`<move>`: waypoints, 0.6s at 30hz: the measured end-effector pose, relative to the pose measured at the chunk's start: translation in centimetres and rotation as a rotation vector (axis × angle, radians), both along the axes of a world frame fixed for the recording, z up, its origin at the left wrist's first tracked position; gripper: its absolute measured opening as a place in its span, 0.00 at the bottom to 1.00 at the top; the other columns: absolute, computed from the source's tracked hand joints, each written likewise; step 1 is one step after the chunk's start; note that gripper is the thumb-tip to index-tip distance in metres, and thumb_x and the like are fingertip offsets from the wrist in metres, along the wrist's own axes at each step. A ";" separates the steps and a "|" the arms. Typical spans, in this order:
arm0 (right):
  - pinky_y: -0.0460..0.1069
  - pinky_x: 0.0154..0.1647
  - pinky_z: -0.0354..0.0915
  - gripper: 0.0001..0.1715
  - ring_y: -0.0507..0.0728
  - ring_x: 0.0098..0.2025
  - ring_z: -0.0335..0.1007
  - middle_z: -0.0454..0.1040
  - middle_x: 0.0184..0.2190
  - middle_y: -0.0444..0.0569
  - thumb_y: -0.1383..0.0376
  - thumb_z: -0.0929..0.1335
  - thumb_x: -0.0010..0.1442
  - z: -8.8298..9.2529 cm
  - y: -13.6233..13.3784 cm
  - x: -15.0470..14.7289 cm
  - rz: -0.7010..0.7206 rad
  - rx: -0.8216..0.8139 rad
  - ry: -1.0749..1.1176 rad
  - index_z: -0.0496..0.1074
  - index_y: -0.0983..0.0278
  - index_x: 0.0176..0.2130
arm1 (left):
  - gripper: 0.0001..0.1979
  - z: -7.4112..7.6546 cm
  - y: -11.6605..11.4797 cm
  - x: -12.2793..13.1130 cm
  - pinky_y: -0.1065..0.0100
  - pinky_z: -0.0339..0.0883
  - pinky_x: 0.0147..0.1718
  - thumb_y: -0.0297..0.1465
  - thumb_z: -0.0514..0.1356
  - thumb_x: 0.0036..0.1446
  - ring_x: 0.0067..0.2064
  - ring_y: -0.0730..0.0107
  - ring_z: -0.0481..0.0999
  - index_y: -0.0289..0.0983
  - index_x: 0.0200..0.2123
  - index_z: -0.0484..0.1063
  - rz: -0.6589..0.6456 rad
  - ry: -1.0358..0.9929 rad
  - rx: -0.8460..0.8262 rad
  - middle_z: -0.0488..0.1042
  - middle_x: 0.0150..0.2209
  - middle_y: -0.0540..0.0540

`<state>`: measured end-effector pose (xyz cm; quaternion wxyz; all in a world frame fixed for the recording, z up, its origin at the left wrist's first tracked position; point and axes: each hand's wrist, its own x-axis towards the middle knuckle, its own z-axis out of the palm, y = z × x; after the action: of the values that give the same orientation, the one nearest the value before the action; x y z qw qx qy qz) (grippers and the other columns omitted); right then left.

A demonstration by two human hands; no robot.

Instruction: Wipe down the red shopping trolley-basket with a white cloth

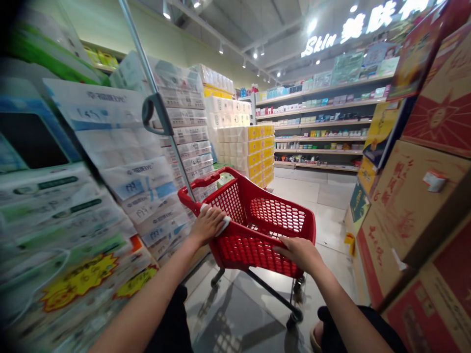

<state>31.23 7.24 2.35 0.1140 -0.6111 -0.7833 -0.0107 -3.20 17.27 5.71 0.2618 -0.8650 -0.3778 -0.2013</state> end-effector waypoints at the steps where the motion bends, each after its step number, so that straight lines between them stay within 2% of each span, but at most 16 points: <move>1: 0.46 0.28 0.53 0.24 0.56 0.34 0.73 0.77 0.32 0.46 0.45 0.57 0.65 -0.1 0.1 -0.1 0.000 -0.001 0.001 0.70 0.57 0.39 | 0.12 0.4 0.0 -0.3 0.53 0.48 0.61 0.36 0.47 0.68 0.54 0.60 0.64 0.42 0.48 0.66 0.017 -0.009 -0.001 0.69 0.48 0.45; 3: 0.46 0.28 0.53 0.23 0.56 0.34 0.73 0.77 0.32 0.46 0.46 0.57 0.65 -0.2 0.2 -0.3 -0.006 0.001 0.004 0.70 0.58 0.39 | 0.12 0.6 -0.1 -0.3 0.51 0.46 0.62 0.35 0.46 0.68 0.54 0.60 0.64 0.41 0.46 0.66 0.052 -0.049 -0.006 0.69 0.48 0.45; 6: 0.46 0.27 0.53 0.23 0.56 0.33 0.73 0.76 0.31 0.46 0.47 0.57 0.65 -0.3 0.2 -0.9 -0.009 0.007 0.000 0.69 0.58 0.37 | 0.11 -0.3 -0.9 1.7 0.49 0.43 0.63 0.34 0.46 0.68 0.53 0.61 0.63 0.41 0.44 0.66 0.063 -0.122 -0.031 0.69 0.46 0.46; 10: 0.46 0.27 0.53 0.22 0.56 0.34 0.73 0.77 0.32 0.47 0.47 0.57 0.66 -0.3 0.0 -2.3 -0.019 0.013 -0.009 0.69 0.58 0.38 | 0.11 -2.8 -3.2 7.0 0.47 0.43 0.63 0.35 0.45 0.68 0.51 0.62 0.64 0.41 0.43 0.66 -0.009 -0.196 -0.107 0.69 0.44 0.47; 14: 0.46 0.27 0.52 0.18 0.56 0.36 0.74 0.77 0.34 0.46 0.50 0.58 0.66 0.0 -0.6 -3.6 -0.052 0.013 -0.018 0.68 0.57 0.39 | 0.12 -5.0 -6.1 11.9 0.47 0.41 0.63 0.36 0.46 0.68 0.52 0.62 0.64 0.41 0.46 0.65 -0.099 -0.244 -0.156 0.69 0.45 0.47; 16: 0.46 0.27 0.51 0.17 0.56 0.37 0.74 0.78 0.35 0.45 0.50 0.59 0.66 0.1 -0.8 -4.0 -0.057 0.008 -0.014 0.68 0.56 0.41 | 0.13 -5.4 -6.6 12.7 0.48 0.43 0.63 0.37 0.46 0.68 0.53 0.62 0.64 0.41 0.49 0.65 -0.145 -0.225 -0.163 0.69 0.46 0.47; 18: 0.46 0.27 0.51 0.17 0.56 0.38 0.74 0.78 0.35 0.44 0.49 0.58 0.66 0.2 -1.0 -4.2 -0.060 0.015 -0.008 0.68 0.55 0.43 | 0.14 -5.3 -6.1 12.1 0.50 0.47 0.61 0.37 0.47 0.67 0.53 0.62 0.64 0.42 0.52 0.63 -0.211 -0.146 -0.158 0.69 0.48 0.47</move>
<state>27.07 6.21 2.51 0.1152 -0.6331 -0.7651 -0.0226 8.87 11.18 0.40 0.1420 -0.9010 -0.3173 -0.2595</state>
